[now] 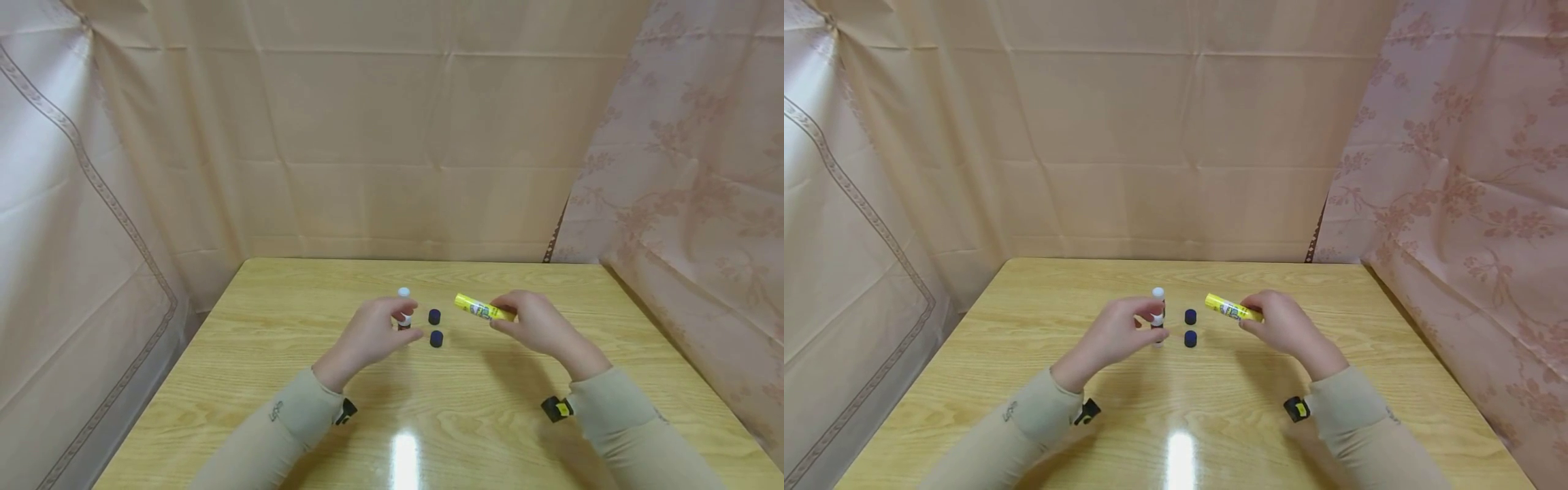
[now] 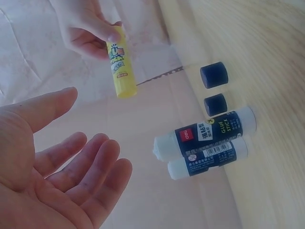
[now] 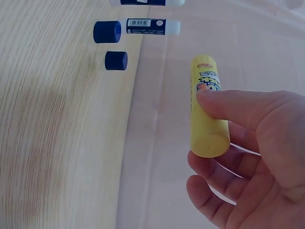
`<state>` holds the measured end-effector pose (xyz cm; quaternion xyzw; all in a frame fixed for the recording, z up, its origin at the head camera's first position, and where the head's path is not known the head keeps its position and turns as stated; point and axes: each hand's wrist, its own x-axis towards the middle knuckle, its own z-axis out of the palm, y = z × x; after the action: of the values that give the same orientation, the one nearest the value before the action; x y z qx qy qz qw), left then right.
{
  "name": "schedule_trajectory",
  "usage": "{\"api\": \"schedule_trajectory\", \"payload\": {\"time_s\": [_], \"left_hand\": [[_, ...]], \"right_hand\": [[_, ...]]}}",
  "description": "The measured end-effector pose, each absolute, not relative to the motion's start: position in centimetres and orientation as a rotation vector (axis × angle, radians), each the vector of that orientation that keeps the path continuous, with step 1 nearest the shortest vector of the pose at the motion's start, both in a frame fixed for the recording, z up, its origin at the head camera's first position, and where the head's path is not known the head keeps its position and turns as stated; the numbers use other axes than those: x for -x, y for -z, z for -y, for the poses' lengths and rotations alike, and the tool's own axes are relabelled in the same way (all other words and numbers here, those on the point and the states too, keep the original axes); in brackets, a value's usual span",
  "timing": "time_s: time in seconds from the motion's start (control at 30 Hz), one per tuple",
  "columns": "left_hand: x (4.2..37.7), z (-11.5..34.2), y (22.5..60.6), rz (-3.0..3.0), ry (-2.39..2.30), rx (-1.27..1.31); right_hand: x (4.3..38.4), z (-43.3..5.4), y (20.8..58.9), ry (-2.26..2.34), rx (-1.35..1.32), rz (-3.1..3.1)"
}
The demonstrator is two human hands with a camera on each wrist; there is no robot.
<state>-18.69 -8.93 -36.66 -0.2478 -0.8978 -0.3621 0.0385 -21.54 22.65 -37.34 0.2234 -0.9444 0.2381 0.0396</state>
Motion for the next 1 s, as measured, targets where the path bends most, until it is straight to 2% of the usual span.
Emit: {"api": "schedule_trajectory", "payload": {"time_s": [0.73,1.0], "left_hand": [[18.86,9.08,37.42,2.766,1.093,0.743],[18.86,9.03,37.50,2.765,1.094,0.738]], "right_hand": [[20.99,-22.65,37.27,-0.797,-0.695,2.854],[20.66,-22.85,37.31,-1.024,-0.626,2.814]]}}
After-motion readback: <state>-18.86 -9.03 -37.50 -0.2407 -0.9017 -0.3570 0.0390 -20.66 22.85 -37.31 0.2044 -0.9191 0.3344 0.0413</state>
